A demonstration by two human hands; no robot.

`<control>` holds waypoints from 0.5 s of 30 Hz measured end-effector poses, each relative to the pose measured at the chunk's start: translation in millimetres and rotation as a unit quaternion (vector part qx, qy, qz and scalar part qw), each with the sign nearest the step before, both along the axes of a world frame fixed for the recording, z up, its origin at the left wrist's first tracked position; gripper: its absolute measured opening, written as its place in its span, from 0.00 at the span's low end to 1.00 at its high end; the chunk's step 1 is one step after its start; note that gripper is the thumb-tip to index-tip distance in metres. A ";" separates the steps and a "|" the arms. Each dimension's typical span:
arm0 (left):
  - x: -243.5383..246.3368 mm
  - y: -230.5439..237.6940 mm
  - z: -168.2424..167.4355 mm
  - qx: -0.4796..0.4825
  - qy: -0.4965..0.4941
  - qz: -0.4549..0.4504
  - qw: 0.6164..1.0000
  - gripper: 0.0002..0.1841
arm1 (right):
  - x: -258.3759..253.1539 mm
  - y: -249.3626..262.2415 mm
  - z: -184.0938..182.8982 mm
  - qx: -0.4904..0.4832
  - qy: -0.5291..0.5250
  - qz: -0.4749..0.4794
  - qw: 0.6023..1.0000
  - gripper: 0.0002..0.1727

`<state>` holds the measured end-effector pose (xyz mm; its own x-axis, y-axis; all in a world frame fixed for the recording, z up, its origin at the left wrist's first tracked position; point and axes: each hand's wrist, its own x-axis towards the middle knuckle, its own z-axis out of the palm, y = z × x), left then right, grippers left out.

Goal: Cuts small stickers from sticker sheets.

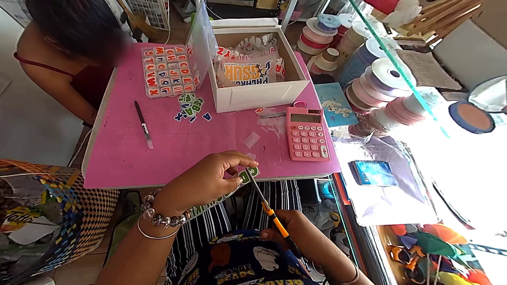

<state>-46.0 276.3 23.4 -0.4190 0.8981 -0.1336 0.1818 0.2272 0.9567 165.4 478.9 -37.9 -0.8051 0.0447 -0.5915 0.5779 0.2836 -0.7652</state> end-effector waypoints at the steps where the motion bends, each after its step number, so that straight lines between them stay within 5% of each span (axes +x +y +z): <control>1: -3.5 -1.1 0.0 -0.001 0.024 0.017 1.000 0.19 | 0.8 0.8 -1.2 0.002 -0.002 0.002 1.000 0.26; 7: -66.7 1.7 1.1 -0.106 0.238 0.187 0.947 0.20 | 4.1 0.6 -4.7 0.030 -0.025 0.025 0.999 0.27; 15: -119.3 11.4 -2.0 -0.230 0.318 0.217 0.894 0.17 | 6.5 0.4 -3.6 0.031 -0.023 0.027 0.999 0.28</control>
<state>-165.3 287.6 21.5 -0.8366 0.5448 -0.0573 0.4558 0.7503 0.4790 171.9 479.4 -41.4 -0.7790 0.0405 -0.6258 0.5953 0.3615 -0.7176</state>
